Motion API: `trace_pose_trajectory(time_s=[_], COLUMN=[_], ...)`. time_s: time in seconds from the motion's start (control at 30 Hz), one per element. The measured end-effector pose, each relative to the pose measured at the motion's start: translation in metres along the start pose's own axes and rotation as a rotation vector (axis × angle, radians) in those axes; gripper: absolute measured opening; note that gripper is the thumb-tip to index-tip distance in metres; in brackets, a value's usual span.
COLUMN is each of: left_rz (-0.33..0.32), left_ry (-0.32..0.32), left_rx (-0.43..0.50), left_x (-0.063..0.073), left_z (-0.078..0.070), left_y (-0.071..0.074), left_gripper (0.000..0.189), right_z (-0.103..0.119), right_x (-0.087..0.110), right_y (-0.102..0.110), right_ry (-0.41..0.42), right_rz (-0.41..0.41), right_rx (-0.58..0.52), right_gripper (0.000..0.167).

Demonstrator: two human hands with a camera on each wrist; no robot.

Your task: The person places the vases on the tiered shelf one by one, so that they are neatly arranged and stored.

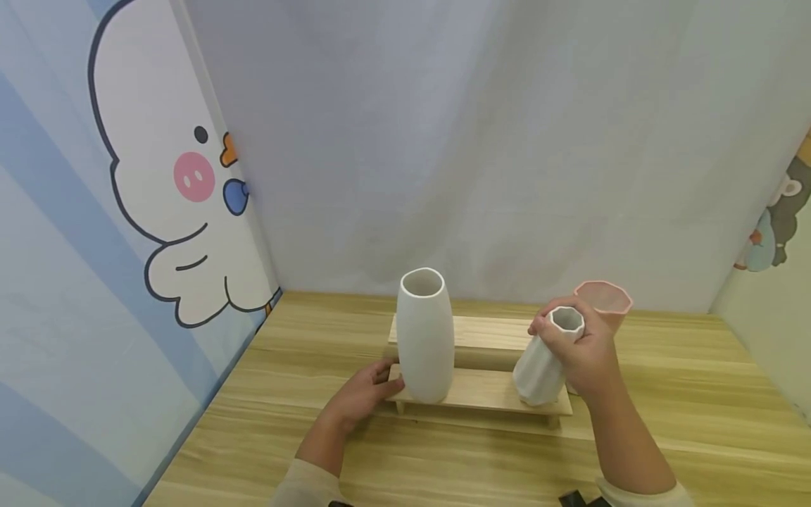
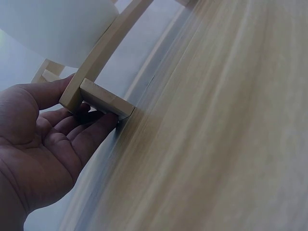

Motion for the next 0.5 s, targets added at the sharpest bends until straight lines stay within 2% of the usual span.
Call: trace_pose_trajectory(time_s=[0.23,0.5], left_rz=[-0.016,-0.008], left_ry=[0.009,0.004], left_rx=[-0.011,-0.016], left_x=[-0.002,-0.001], left_z=[0.000,-0.001], left_y=[0.001,0.001], left_gripper=[0.064,0.066], right_z=[-0.004,-0.020], right_x=[-0.001,-0.003], right_y=[-0.001,0.003], right_ry=[-0.030,-0.154], right_rz=[-0.003,-0.040], right_rx=[0.016,0.020], right_gripper=[0.012,0.016])
Point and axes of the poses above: each hand's wrist, its own x-axis away from the middle knuckle, its own y-axis out of the back of the hand, z = x × y, the point moved 8 cm from there along -x, towards the middle knuckle, and after that the axes turned 13 degrees about y, right-handed, at the moved point
